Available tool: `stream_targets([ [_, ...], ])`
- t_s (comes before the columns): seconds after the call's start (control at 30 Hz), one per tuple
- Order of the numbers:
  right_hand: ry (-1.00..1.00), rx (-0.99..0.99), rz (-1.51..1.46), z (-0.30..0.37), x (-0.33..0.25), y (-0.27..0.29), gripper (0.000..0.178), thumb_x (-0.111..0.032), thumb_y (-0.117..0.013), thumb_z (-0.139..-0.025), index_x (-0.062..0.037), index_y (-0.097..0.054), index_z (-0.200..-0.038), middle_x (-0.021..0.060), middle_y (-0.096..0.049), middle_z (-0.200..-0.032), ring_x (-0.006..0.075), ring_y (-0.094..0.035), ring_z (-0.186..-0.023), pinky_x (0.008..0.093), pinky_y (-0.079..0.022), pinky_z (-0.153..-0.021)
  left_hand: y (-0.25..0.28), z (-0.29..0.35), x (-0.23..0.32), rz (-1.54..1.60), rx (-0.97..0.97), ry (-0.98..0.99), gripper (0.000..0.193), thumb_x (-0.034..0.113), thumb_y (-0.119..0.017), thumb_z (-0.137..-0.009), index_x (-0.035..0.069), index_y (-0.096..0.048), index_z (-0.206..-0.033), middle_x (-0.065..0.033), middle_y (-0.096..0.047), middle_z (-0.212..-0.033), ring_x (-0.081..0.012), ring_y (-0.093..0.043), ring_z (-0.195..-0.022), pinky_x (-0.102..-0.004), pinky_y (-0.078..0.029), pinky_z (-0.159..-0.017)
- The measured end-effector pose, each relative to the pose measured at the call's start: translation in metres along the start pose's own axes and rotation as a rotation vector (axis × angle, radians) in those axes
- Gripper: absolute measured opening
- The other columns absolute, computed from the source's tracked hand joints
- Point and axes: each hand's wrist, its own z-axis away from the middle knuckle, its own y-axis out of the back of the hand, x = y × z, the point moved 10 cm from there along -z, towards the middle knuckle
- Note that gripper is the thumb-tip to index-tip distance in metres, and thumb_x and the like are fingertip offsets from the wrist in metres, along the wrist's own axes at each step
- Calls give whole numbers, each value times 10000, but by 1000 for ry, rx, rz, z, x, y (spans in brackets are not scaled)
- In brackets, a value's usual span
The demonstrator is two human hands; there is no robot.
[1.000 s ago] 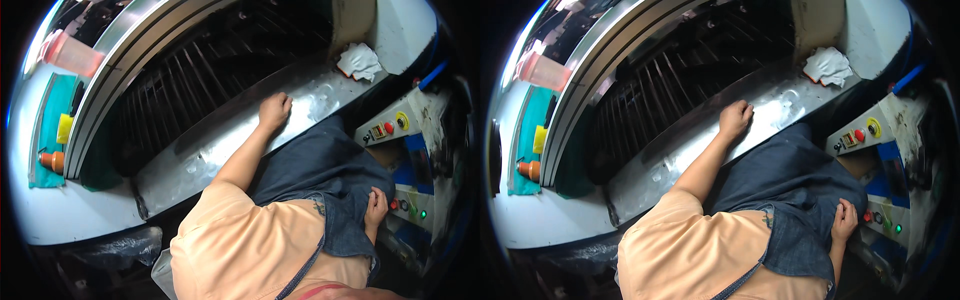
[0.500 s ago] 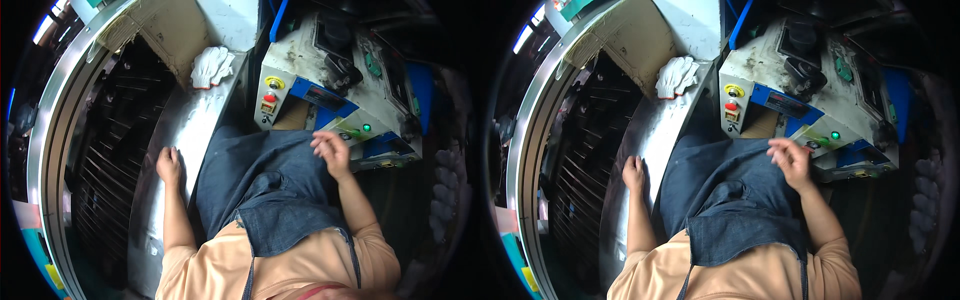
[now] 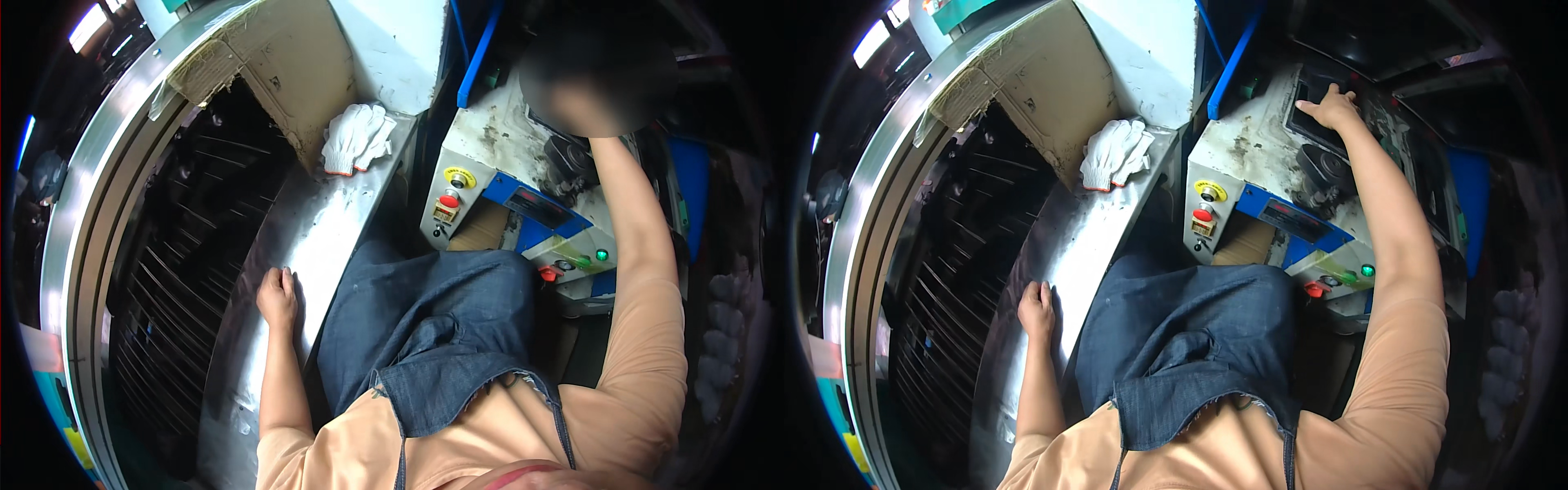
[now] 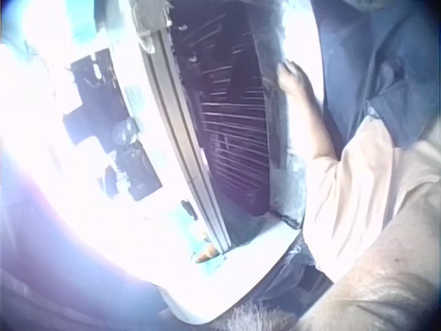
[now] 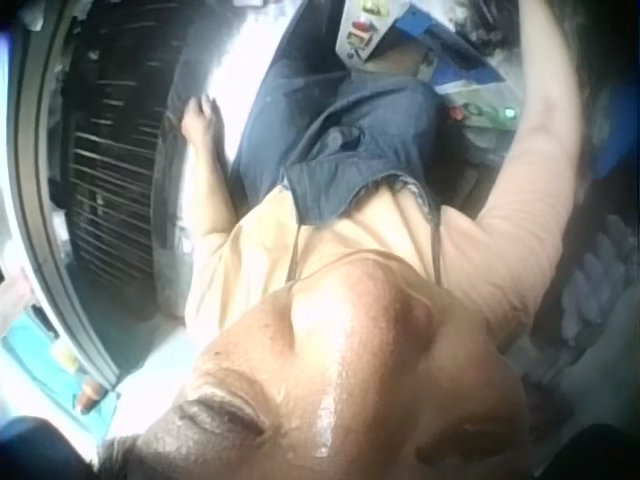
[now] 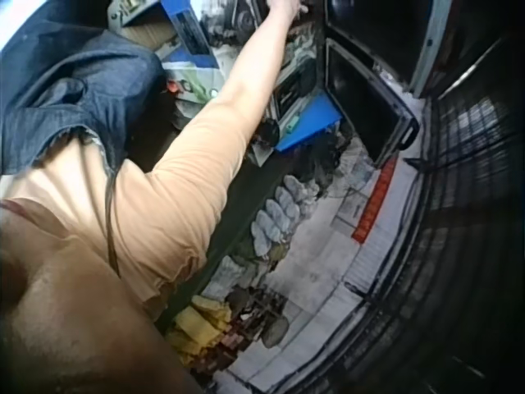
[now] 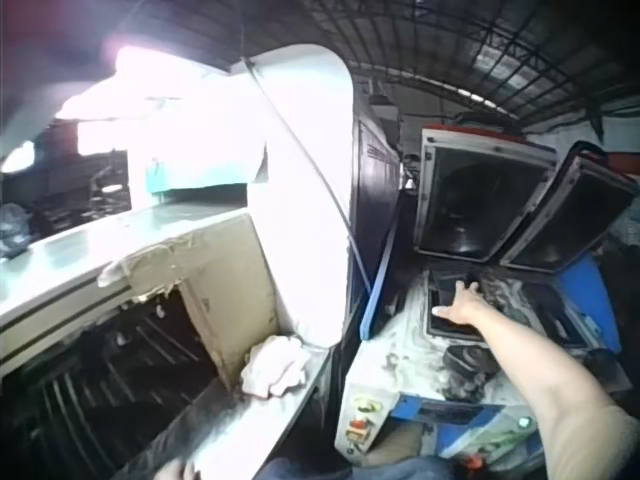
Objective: The person repeatedly retrieves shoes from a conveyor oven, places them into a sole pressing machine, and presses the machine buttons to activate the press.
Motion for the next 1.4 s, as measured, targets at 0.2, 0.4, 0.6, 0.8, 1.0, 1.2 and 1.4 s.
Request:
stream_targets([
  [0.2, 25, -46, -939, 6, 50, 10, 866, -460, -781, -745, -59, -430, -1428, 189, -525, -1348, 309, -571, -1191, 469, -572, -823, 6, -1, 6, 45, -5, 6, 265, 225, -599, -927, 21, -540, -768, -174, -599, -792, -398, -587, -746, -461, -460, -655],
  [0.4, 62, -204, -1656, 90, 89, 47, 516, -425, -695, -838, -60, -604, -1191, 112, -681, -1073, 236, -679, -964, 441, -584, -794, -9, 4, -22, 295, -54, 101, 204, 196, -619, -927, 21, -600, -823, -112, -598, -742, -241, -591, -649, -363, -461, -620],
  [0.6, 323, -591, -2106, 235, 32, 48, 583, -456, -529, -924, -55, -535, -1349, 91, -608, -1319, 252, -586, -1193, 468, -459, -1019, -7, 26, 164, 1000, -488, -158, 446, 281, -673, -892, 14, -581, -1238, -130, -629, -1154, -218, -590, -1106, -362, -451, -978],
  [0.8, 458, -887, -2180, 376, -93, -10, 701, -459, -518, -943, -43, -357, -1484, 92, -464, -1470, 244, -447, -1348, 427, -345, -1127, 5, 67, 283, 2141, -813, 65, 755, 447, -721, -841, 30, -421, -1394, -184, -540, -1331, -280, -522, -1254, -457, -410, -1073],
  [1.0, 1102, -603, -1169, 436, -172, -14, 919, -728, -410, -897, 15, -414, -1437, 127, -465, -1402, 190, -504, -1227, 282, -450, -965, 35, 60, 132, 2238, -464, 441, 495, 225, -673, -856, -34, -531, -1252, -175, -661, -1121, -266, -685, -994, -436, -557, -927],
  [1.2, 1046, -935, -1112, 441, -148, -59, 914, -747, -386, -897, 13, -466, -1399, 145, -498, -1373, 218, -519, -1225, 333, -495, -927, 151, 67, -92, 1525, 403, 560, 193, 86, -682, -820, -44, -654, -959, -128, -692, -861, -233, -708, -714, -346, -615, -680],
  [1.4, 636, -969, -1110, 390, -79, -128, 661, -551, -425, -1006, -10, -491, -1380, 120, -551, -1326, 185, -551, -1152, 284, -472, -888, 239, 109, -337, 1185, 675, 775, 339, 74, -741, -752, 34, -660, -1080, -104, -677, -969, -195, -666, -816, -338, -547, -656],
])
